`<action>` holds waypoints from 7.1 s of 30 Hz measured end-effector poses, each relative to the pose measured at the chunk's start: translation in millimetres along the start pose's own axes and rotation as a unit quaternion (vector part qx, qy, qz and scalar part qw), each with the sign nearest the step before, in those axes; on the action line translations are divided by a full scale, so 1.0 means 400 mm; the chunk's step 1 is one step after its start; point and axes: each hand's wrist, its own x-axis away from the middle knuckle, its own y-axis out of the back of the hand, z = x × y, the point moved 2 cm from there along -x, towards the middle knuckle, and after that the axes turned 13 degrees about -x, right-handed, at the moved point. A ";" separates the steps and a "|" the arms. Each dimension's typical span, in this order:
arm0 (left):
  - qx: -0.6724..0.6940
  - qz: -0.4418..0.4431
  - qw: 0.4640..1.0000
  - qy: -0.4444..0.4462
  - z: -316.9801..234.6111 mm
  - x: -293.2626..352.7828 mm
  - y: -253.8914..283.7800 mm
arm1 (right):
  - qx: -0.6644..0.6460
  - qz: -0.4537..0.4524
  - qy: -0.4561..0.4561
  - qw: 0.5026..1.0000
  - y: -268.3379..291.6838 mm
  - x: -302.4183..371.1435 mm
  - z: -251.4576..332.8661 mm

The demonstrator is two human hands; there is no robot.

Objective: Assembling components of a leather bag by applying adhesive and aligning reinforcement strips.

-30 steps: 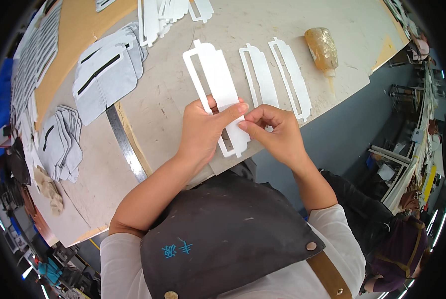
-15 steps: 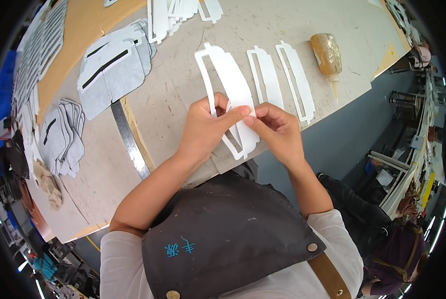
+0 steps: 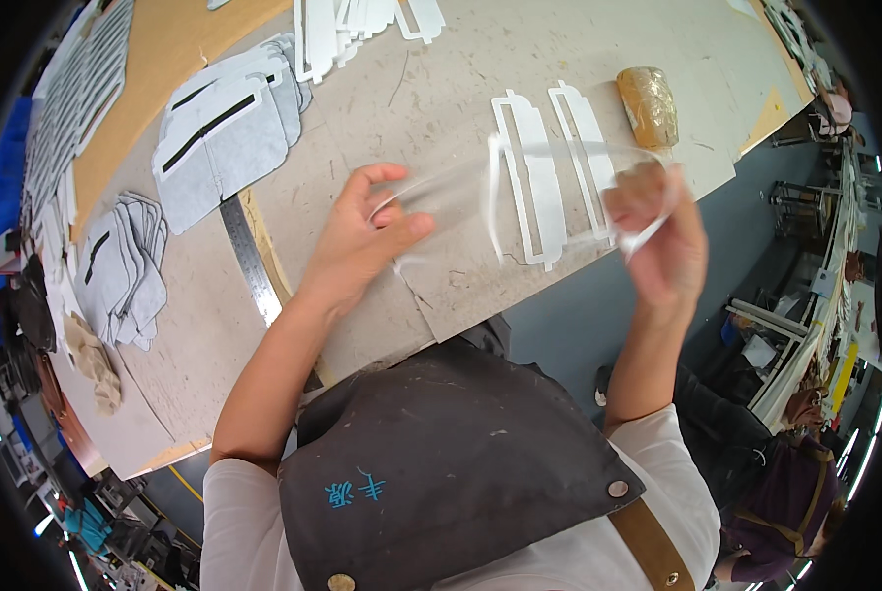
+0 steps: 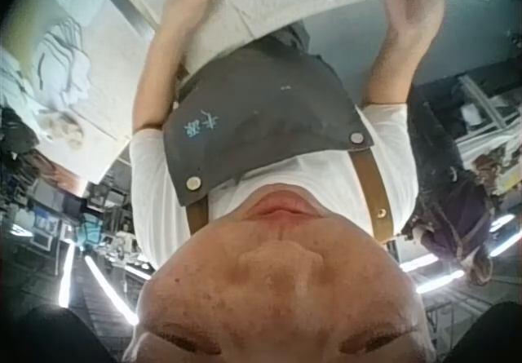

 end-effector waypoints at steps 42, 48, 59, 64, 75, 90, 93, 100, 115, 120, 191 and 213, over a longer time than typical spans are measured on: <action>-0.096 0.064 0.992 0.060 -0.021 -0.007 -0.028 | 0.732 -0.002 0.028 0.680 -0.008 0.029 -0.122; -0.120 0.068 0.989 0.060 -0.019 -0.009 -0.020 | 0.707 0.074 0.064 0.701 0.004 0.058 -0.192; -0.111 0.025 0.986 0.123 -0.006 0.045 0.019 | 0.692 0.082 0.054 0.715 -0.019 0.074 -0.226; -0.088 -0.011 0.995 0.048 0.007 0.024 -0.012 | 0.721 0.079 0.083 0.683 -0.013 0.073 -0.221; -0.158 -0.009 0.984 0.085 -0.014 0.044 -0.017 | 0.712 0.084 0.101 0.690 -0.019 0.070 -0.206; -0.602 -0.269 0.702 -0.268 -0.029 -0.082 0.057 | 0.747 0.156 0.183 0.620 0.000 -0.020 -0.155; -0.575 -0.229 0.756 -0.213 -0.049 -0.107 0.085 | 0.698 0.188 0.147 0.676 -0.011 0.013 -0.181; -0.542 -0.166 0.801 -0.192 -0.065 -0.131 0.066 | 0.691 0.213 0.117 0.681 -0.005 0.051 -0.238; -0.590 -0.132 0.759 -0.242 -0.083 -0.145 0.062 | 0.693 0.193 0.108 0.686 -0.009 0.057 -0.247; -0.470 -0.067 0.867 -0.148 -0.111 -0.156 0.066 | 0.686 0.191 0.105 0.694 -0.008 0.057 -0.248; -0.558 -0.218 0.688 -0.408 0.037 -0.016 0.037 | 0.213 -0.046 0.033 0.975 0.025 -0.292 -0.178; -0.564 -0.218 0.686 -0.404 0.037 -0.018 0.032 | 0.311 0.005 0.116 0.943 -0.014 -0.308 -0.184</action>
